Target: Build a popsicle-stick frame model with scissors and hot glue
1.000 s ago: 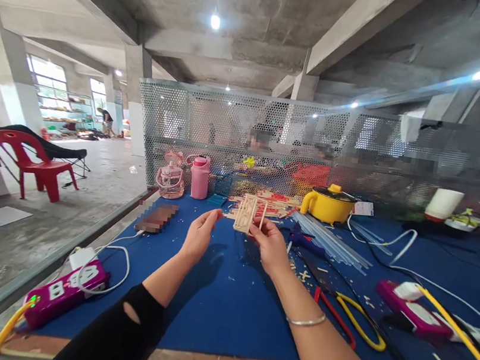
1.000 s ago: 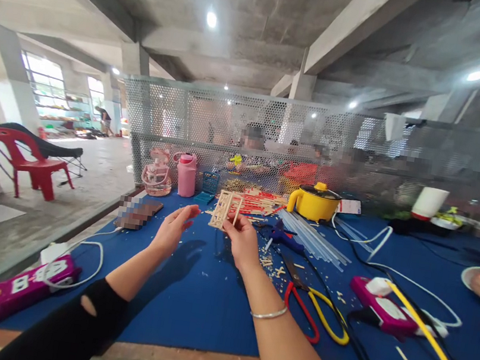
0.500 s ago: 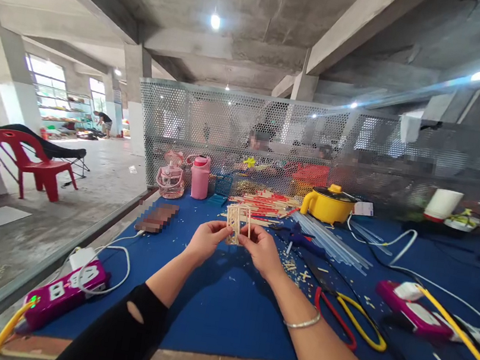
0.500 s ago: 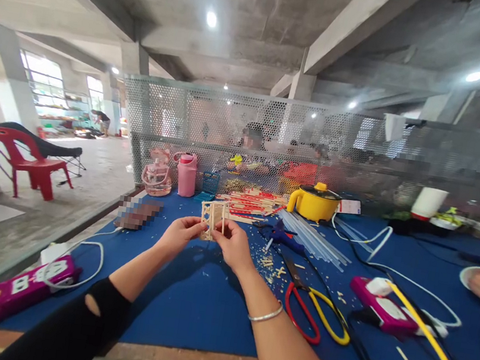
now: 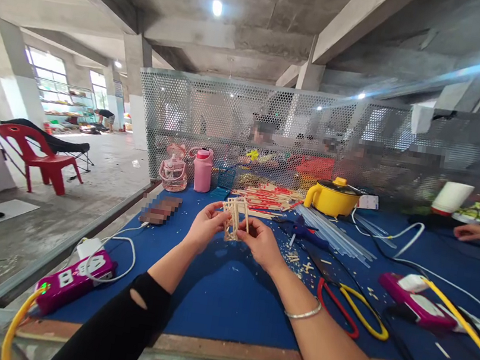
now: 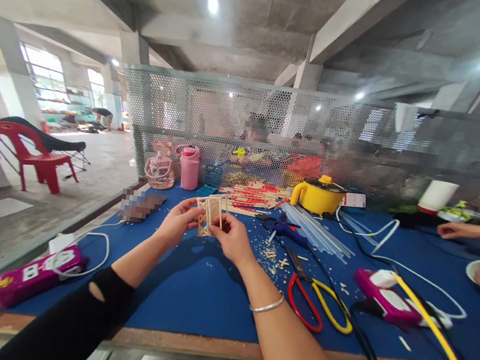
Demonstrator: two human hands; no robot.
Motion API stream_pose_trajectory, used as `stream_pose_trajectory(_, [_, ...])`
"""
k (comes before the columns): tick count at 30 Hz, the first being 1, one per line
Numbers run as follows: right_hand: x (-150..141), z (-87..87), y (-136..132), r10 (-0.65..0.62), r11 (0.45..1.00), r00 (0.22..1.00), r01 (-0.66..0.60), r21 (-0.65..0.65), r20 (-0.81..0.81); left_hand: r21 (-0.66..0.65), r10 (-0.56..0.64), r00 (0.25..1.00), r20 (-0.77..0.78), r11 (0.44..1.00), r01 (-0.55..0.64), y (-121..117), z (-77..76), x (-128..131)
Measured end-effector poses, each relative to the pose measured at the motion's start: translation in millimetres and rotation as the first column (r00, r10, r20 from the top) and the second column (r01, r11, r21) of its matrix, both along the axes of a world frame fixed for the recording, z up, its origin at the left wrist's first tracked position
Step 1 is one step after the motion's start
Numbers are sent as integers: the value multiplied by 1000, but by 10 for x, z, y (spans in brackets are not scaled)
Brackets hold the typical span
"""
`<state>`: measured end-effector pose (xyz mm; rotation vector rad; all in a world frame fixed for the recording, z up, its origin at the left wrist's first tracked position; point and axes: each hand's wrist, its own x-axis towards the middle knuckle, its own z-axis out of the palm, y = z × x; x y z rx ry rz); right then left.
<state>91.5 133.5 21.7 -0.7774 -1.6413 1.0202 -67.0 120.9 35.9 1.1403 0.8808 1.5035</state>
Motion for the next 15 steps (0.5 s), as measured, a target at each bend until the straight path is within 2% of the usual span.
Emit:
stream_pose_trajectory(5, [-1,4,-10,5,1000,1000,-5,2,-11,10,5,999,46,1000,-5,-29,42,18])
stream_pose_trajectory(9, [-6,20,-28,24,1000,1000,-24,-2,-4,68,55,994,91,996,-61,-22,43,29])
stream_pose_trajectory(15, [-9,12,-33,27,1000,1000,-27,-10,-7,77,83,992,92,993,-90,-10,45,7])
